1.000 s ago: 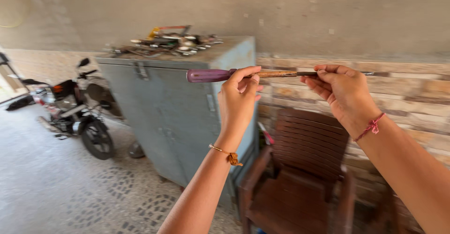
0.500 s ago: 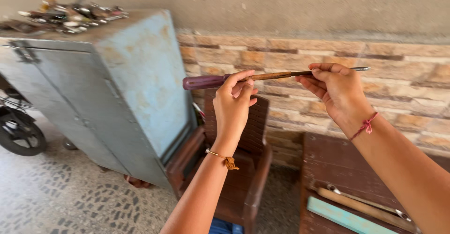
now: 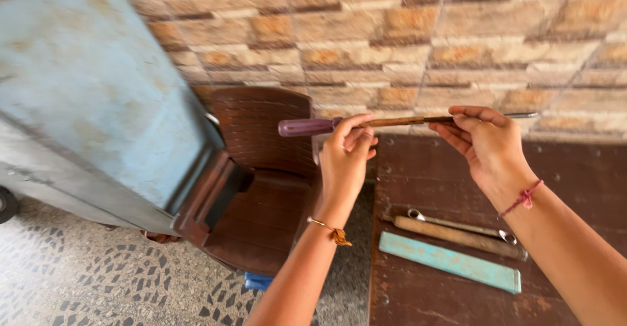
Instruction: The person organizes hand tools by picking up a storage box, rods, a screwdriver, a hacksaw, metal tubes, and wrenches from a metal cabinet and placing them onto a wooden bench one by one.
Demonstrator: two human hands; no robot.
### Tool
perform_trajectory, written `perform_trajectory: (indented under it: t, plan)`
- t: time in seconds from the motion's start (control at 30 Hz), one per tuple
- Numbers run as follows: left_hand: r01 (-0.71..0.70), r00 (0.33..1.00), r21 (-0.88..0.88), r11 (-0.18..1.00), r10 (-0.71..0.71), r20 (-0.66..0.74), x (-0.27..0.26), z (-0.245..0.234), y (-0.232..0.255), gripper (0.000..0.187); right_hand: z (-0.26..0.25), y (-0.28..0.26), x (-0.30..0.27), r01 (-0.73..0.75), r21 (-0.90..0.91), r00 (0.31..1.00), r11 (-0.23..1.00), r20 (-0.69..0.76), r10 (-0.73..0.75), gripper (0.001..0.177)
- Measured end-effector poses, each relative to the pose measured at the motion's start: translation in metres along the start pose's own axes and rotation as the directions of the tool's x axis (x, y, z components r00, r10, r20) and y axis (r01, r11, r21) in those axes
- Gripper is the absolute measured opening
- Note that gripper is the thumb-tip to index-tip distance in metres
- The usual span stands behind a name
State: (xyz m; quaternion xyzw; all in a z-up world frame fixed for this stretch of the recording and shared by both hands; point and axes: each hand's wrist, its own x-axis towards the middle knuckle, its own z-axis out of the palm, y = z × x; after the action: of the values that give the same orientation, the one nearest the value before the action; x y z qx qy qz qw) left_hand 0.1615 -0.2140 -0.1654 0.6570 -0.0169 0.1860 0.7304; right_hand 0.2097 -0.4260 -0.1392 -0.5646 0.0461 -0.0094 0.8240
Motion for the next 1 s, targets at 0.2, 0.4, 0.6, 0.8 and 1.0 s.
perform_trajectory:
  t: [0.2,0.4,0.6,0.8,1.0]
  plan:
    - [0.224,0.974,0.027,0.974,-0.225,0.034,-0.011,0.054,-0.127,0.028,-0.099,0.086,0.046,-0.121,-0.027,0.981,0.992,-0.159,0.115,0.017]
    - [0.508,0.86,0.038,0.86,-0.51,0.034,-0.036,0.089,-0.252,0.026,-0.185,0.195,0.065,-0.289,0.005,0.904,0.957,-0.328,0.275,0.019]
    - [0.684,0.709,0.223,0.694,-0.705,0.02,-0.063,0.101,-0.359,0.025,-0.257,0.292,0.065,-0.492,0.085,0.762,0.867,-0.44,0.475,0.019]
    - [0.815,0.543,0.202,0.543,-0.838,0.058,-0.083,0.093,-0.445,0.033,-0.315,0.374,0.069,-0.579,0.144,0.695,0.803,-0.428,0.578,0.017]
    - [0.878,0.415,0.21,0.43,-0.903,0.111,-0.09,0.089,-0.499,0.044,-0.341,0.428,0.077,-0.621,0.186,0.646,0.761,-0.429,0.632,0.018]
